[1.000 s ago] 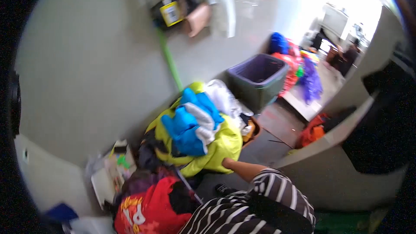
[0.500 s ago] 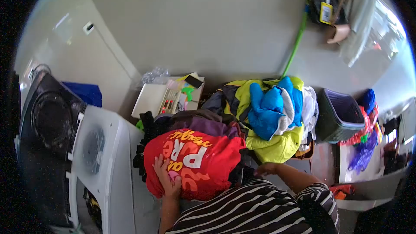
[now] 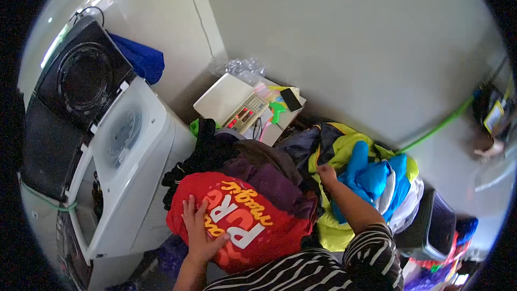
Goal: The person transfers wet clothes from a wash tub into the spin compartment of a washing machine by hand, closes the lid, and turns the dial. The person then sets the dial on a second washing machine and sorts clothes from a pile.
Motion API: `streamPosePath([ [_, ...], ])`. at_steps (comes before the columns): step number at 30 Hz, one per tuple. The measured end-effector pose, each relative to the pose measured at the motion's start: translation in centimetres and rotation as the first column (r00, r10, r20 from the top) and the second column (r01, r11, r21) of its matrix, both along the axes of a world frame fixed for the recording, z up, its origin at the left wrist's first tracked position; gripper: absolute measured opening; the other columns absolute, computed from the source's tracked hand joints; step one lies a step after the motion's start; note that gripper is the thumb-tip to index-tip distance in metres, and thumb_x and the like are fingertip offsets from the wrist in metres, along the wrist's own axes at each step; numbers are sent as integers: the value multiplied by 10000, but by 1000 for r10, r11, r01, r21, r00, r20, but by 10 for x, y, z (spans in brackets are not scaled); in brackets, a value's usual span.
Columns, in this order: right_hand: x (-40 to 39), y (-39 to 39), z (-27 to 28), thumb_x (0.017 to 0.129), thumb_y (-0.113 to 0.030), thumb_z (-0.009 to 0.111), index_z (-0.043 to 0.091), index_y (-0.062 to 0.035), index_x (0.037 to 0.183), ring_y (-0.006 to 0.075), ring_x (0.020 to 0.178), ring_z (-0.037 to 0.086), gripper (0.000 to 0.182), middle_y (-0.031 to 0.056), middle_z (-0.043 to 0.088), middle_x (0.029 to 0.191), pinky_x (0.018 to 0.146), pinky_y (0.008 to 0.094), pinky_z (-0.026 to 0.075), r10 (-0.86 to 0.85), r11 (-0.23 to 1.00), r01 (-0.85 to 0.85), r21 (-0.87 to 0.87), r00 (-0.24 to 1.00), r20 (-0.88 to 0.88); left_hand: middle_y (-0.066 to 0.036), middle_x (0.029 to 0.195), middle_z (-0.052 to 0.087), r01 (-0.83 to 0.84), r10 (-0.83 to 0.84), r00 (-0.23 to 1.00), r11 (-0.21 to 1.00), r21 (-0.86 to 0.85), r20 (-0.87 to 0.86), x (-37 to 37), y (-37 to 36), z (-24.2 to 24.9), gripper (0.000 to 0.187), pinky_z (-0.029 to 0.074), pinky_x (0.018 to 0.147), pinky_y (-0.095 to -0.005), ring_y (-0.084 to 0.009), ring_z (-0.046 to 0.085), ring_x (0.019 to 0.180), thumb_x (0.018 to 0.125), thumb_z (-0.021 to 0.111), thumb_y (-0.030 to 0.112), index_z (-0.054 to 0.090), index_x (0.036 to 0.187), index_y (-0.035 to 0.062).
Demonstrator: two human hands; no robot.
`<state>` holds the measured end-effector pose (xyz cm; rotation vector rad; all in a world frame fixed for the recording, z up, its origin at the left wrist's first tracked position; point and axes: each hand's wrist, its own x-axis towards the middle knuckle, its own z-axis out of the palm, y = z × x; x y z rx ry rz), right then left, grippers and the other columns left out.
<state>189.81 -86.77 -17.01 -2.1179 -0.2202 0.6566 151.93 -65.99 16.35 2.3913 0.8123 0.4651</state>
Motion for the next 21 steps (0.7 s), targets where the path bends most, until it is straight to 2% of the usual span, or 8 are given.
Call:
streamPosePath([
  [3,34,44,30,758,-218,583,603,-48,884,241,689,539,213,96,601,787,650,332,445,118,989,-117,-85,993,-3,-200,1385,225,-68,68,998,997,-19,-3,11,-6,-12,716,111,996,-582,-453,150,1270,636,622,552,468,1148,76],
  [6,85,83,-5,740,-224,584,591,-67,866,269,741,549,201,91,607,858,671,351,449,235,971,-227,-75,965,116,-207,1387,210,-87,90,993,995,-44,80,6,-7,-28,739,110,987,-596,-462,123,1274,613,633,573,470,1129,71],
  [11,137,151,2,706,-259,615,595,-78,866,290,806,545,242,104,587,930,694,364,455,266,960,-249,-130,953,143,-213,1386,202,-131,133,991,987,-90,16,-1,-11,-52,752,112,983,-601,-459,119,1276,609,626,601,466,1113,66],
  [13,155,181,7,695,-272,625,594,-81,875,294,827,539,265,108,577,944,704,369,455,256,958,-222,-184,949,186,-191,1424,91,-92,104,993,981,-172,57,-3,-8,-61,751,244,1001,-482,-390,153,1291,668,616,586,425,1179,69],
  [16,175,211,1,661,-311,653,592,-89,904,307,892,519,335,121,546,987,735,384,457,232,913,-114,-393,935,268,-215,1367,247,-5,-4,995,996,89,97,13,-5,-61,689,224,1014,-484,-402,261,1240,725,610,462,402,1210,19],
  [17,183,221,-12,647,-336,664,584,-94,938,308,927,500,386,122,522,1013,765,389,449,210,903,-73,-424,935,287,-215,1367,247,-9,-1,995,995,95,100,17,-5,-70,689,224,1014,-484,-402,261,1240,725,610,462,402,1210,19],
  [19,200,238,-37,634,-360,675,575,-99,971,308,962,481,439,122,497,1039,795,393,440,197,889,-41,-456,933,300,-216,1359,253,-97,131,955,986,-136,267,20,-9,-90,746,268,995,-478,-395,277,1234,674,653,472,394,1209,22],
  [21,214,253,-61,609,-390,694,554,-101,1018,294,969,473,520,109,484,1052,831,381,418,147,867,125,-482,861,488,-216,1351,260,-154,300,872,918,-365,387,14,-15,-108,805,312,976,-472,-389,293,1227,623,697,482,386,1209,26],
])
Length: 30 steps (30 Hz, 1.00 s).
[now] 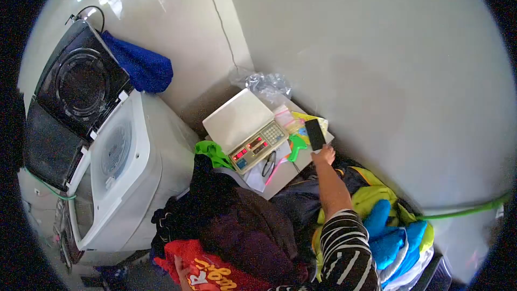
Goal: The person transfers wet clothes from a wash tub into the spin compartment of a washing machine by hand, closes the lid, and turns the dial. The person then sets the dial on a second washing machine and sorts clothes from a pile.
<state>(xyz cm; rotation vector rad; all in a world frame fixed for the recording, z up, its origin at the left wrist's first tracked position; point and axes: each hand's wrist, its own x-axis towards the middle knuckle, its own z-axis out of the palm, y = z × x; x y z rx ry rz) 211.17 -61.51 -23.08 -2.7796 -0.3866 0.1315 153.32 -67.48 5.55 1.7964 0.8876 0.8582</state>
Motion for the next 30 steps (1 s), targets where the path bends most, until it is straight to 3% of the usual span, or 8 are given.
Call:
streamPosePath([
  [5,33,29,-4,588,-401,712,516,-93,1085,265,999,477,617,104,482,1102,871,390,395,6,995,-9,-100,999,-32,-213,1311,300,68,-26,975,980,-186,222,-36,-7,-66,924,416,891,-438,-382,407,1140,610,746,387,244,1299,32],
  [10,52,48,-36,564,-435,723,429,-101,1191,261,1111,418,768,103,449,1185,981,400,293,-18,998,21,-67,999,42,-207,1250,359,116,-17,968,915,-386,250,12,-2,-19,1035,461,825,-420,-354,510,1013,612,774,282,85,1352,63],
  [15,57,61,-34,570,-450,719,403,-101,1214,272,1111,402,799,119,446,1166,975,392,287,8,995,-10,-97,1000,-13,-189,1171,430,75,147,923,838,-541,356,-33,-20,-76,1120,461,826,-406,-321,545,939,609,783,209,-35,1362,82],
  [21,51,72,-12,567,-465,720,405,-99,1201,285,1090,403,797,133,445,1139,954,382,300,-57,981,36,-191,992,-110,-180,1111,472,31,47,963,958,-286,264,-28,-12,-77,1116,462,815,-399,-305,538,952,604,793,246,-7,1363,74],
  [23,52,74,-12,555,-474,726,407,-94,1193,287,1081,402,808,136,441,1130,948,379,300,-66,981,48,-189,993,-93,-174,1132,464,-86,305,917,779,-622,256,-31,-11,-78,1104,453,825,-401,-305,534,955,595,799,262,24,1359,76],
  [26,55,79,-16,543,-482,732,409,-89,1185,288,1072,400,819,139,437,1121,941,375,301,-70,981,55,-183,995,-75,-164,1162,451,-156,625,777,298,-942,69,-38,-9,-76,1087,440,839,-403,-305,527,959,583,808,286,70,1353,79],
  [28,59,80,-22,536,-489,736,411,-77,1175,282,1092,388,827,139,422,1153,950,375,292,-101,980,84,-182,992,-82,-157,1182,443,-117,740,658,-83,-990,-140,-46,-7,-73,1076,431,848,-405,-305,523,962,575,815,302,100,1348,81],
  [30,61,81,-26,528,-496,741,413,-64,1164,276,1113,376,835,139,407,1184,959,375,283,-132,977,115,-178,987,-89,-151,1202,435,-15,753,540,-440,-898,-377,-52,-2,-65,1066,423,858,-406,-305,519,964,566,821,318,131,1344,82],
])
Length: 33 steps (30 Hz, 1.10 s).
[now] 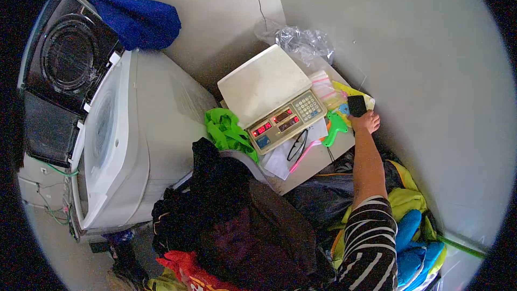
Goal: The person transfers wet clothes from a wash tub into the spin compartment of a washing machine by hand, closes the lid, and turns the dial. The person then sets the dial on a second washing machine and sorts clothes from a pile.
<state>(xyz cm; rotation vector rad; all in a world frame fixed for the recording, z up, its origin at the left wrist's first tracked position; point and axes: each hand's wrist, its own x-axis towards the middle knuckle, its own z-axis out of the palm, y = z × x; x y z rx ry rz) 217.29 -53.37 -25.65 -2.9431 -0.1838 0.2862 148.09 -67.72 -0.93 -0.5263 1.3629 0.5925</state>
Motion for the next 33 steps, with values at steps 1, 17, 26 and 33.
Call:
streamPosePath([
  [1,0,2,-1,528,-496,741,413,-64,1164,276,1113,376,835,139,407,1184,959,375,283,1,1000,-1,-1,1000,-2,-151,1202,435,-1,1,1000,1000,-1,-2,7,-5,0,1066,423,858,-406,-305,519,964,566,821,318,131,1344,82],
  [17,-16,-7,6,590,-443,734,338,-32,1247,342,1310,128,870,212,76,1421,1033,482,174,21,989,-38,146,993,115,-163,1111,480,270,-375,905,136,953,-202,37,-17,-8,948,420,831,-362,-261,515,894,560,824,305,268,1291,72],
  [26,-183,-140,63,694,-129,643,465,-42,1120,294,1086,424,469,154,429,1197,948,365,310,442,547,-305,779,896,41,-170,1100,474,-190,70,865,962,196,497,-55,-18,-75,695,440,788,-409,-294,499,930,693,715,310,300,1222,133],
  [33,-272,-245,83,765,-126,620,516,-46,1108,203,994,481,367,70,514,1138,874,301,362,598,486,253,836,602,-530,-105,1296,288,464,-365,783,-195,864,-503,1,-1,-56,682,359,911,-454,-279,414,1100,723,669,354,286,1249,152],
])
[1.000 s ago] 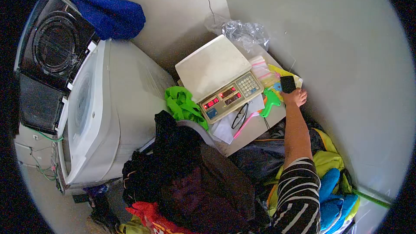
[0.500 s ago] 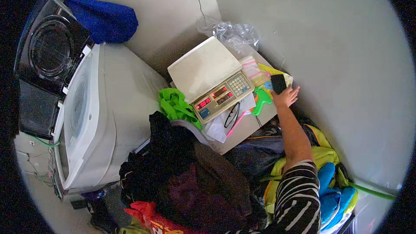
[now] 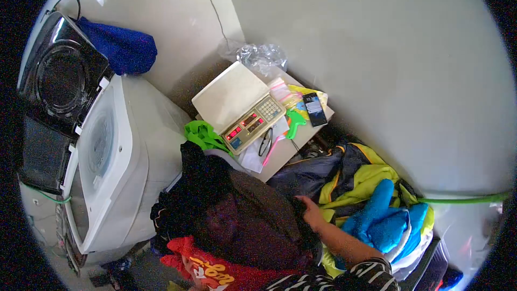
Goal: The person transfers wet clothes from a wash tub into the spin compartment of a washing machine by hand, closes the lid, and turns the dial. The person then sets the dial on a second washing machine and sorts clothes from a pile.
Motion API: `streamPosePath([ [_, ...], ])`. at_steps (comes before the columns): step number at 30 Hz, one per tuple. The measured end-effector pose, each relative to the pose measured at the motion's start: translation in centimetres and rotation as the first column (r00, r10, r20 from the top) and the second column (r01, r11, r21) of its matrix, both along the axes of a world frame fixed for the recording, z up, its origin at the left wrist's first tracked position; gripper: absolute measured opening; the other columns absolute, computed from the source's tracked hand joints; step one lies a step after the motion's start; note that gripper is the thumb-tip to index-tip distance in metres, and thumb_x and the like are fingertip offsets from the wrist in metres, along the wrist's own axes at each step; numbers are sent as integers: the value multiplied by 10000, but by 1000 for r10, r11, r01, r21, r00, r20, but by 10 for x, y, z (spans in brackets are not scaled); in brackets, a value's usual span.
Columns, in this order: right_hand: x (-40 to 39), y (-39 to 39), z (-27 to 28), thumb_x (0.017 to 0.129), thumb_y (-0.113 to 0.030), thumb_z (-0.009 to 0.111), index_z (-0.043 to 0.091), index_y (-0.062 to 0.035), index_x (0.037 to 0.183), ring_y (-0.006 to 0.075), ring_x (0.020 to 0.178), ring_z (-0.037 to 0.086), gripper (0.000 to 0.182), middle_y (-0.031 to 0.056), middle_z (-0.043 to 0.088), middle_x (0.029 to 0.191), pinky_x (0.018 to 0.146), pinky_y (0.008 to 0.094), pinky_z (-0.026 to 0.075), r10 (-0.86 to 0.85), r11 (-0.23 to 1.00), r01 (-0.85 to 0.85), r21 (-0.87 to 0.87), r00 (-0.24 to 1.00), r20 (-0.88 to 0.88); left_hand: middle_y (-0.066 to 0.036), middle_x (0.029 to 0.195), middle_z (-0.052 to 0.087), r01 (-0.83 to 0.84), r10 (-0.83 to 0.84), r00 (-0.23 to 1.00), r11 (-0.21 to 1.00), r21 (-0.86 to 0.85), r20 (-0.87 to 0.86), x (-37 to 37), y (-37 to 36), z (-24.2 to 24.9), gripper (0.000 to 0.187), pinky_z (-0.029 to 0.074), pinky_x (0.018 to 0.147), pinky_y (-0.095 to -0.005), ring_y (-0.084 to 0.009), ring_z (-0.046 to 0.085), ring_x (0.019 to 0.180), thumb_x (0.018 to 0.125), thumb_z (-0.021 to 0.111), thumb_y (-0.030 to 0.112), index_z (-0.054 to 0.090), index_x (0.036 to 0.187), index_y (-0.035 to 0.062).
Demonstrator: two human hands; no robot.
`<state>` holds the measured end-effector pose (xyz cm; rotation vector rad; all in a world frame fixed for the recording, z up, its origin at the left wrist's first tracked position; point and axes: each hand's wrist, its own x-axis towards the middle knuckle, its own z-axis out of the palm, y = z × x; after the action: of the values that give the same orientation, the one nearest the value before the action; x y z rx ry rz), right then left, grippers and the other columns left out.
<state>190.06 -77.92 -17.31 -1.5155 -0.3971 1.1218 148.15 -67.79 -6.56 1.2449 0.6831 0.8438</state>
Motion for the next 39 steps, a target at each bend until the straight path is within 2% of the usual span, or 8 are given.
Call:
streamPosePath([
  [7,-6,-27,79,799,-195,604,494,-37,1178,184,988,492,424,64,513,1162,877,269,364,145,967,-168,-193,981,-132,-196,1425,75,-186,215,972,951,246,-96,53,-4,55,697,267,999,-442,-361,180,1288,696,604,557,425,1159,69],
  [13,-27,-38,126,810,-260,593,529,-54,1156,217,1031,495,407,98,503,1190,914,264,354,119,986,-130,-100,986,-112,-216,1389,186,-80,252,922,866,494,-293,29,4,42,765,131,1013,-536,-439,142,1278,672,547,636,427,1151,52],
  [23,-52,-57,108,782,-327,586,620,-137,1014,341,1236,321,301,153,383,1323,972,562,223,392,920,-301,-252,750,533,-226,1341,283,90,350,794,740,666,-496,35,9,139,674,186,1015,-464,-364,231,1264,790,479,547,382,1213,31],
  [27,-63,-71,107,776,-333,579,631,-161,973,346,1286,231,267,144,330,1362,916,659,173,405,914,-288,-285,674,619,-227,1290,345,-561,639,664,769,305,-389,-40,21,80,557,260,990,-376,-328,345,1186,852,463,412,368,1224,8],
  [34,-31,12,123,785,-374,591,472,0,902,252,880,422,409,120,430,922,862,312,347,-123,991,133,12,878,463,-162,1214,462,-177,297,720,952,248,-627,-79,0,-18,438,401,873,-374,-319,482,1056,873,436,281,406,1257,71],
  [35,-36,32,144,783,-394,595,485,17,967,283,981,437,463,174,433,1100,875,360,344,-155,986,165,16,884,442,-151,1202,481,-108,232,711,969,223,-664,-85,-6,-11,425,425,853,-374,-317,504,1034,877,432,259,412,1262,81],
  [37,-24,69,102,791,-416,562,502,-15,1061,314,1113,403,487,181,361,1287,888,398,339,-91,994,111,13,727,681,-124,1171,512,-176,192,981,942,-285,28,-54,-18,14,422,447,848,-373,-295,536,1003,878,447,224,388,1276,100],
  [39,-40,81,98,791,-422,555,501,-37,1089,309,1141,383,490,170,345,1311,893,405,335,89,993,3,-122,665,741,-128,1162,510,-229,219,973,957,-177,-75,-64,-20,-7,423,448,840,-356,-279,536,997,874,456,229,391,1268,91],
])
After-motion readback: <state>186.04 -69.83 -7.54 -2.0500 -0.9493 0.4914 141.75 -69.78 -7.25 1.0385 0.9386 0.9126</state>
